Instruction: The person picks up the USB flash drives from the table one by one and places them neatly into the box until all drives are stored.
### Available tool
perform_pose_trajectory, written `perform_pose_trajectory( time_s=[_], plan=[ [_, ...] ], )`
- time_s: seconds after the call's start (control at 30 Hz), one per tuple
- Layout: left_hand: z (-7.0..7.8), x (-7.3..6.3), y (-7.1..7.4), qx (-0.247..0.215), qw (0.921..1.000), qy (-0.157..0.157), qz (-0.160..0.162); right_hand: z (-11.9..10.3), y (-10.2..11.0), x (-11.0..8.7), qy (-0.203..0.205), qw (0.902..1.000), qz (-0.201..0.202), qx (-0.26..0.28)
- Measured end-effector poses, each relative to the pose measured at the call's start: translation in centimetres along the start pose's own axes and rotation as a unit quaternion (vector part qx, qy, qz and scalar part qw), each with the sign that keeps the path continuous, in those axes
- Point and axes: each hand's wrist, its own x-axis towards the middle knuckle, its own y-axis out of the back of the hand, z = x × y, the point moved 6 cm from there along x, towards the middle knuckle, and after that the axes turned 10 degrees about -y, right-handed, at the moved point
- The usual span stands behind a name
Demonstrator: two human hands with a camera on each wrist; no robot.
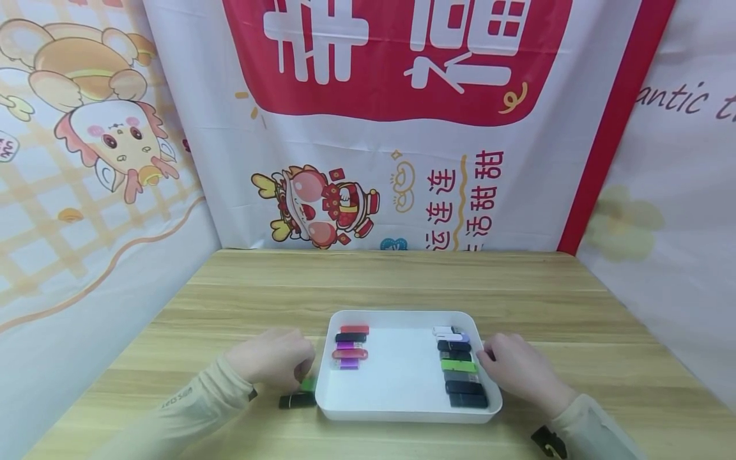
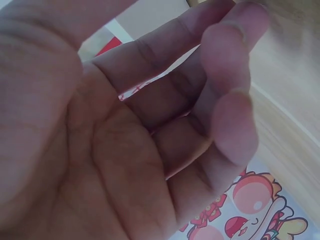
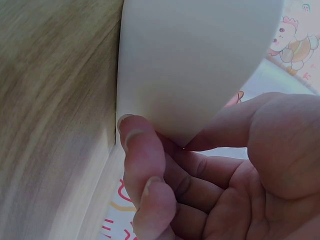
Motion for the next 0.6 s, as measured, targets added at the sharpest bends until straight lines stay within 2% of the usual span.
perform_pose_trajectory(
  time_s=[0.6],
  plan=[
    [-0.14,0.10,-0.35,-0.019,0.9998,-0.009,-0.002,0.08,-0.04,-0.04,-0.003,1.0000,0.000,0.006]
  ],
)
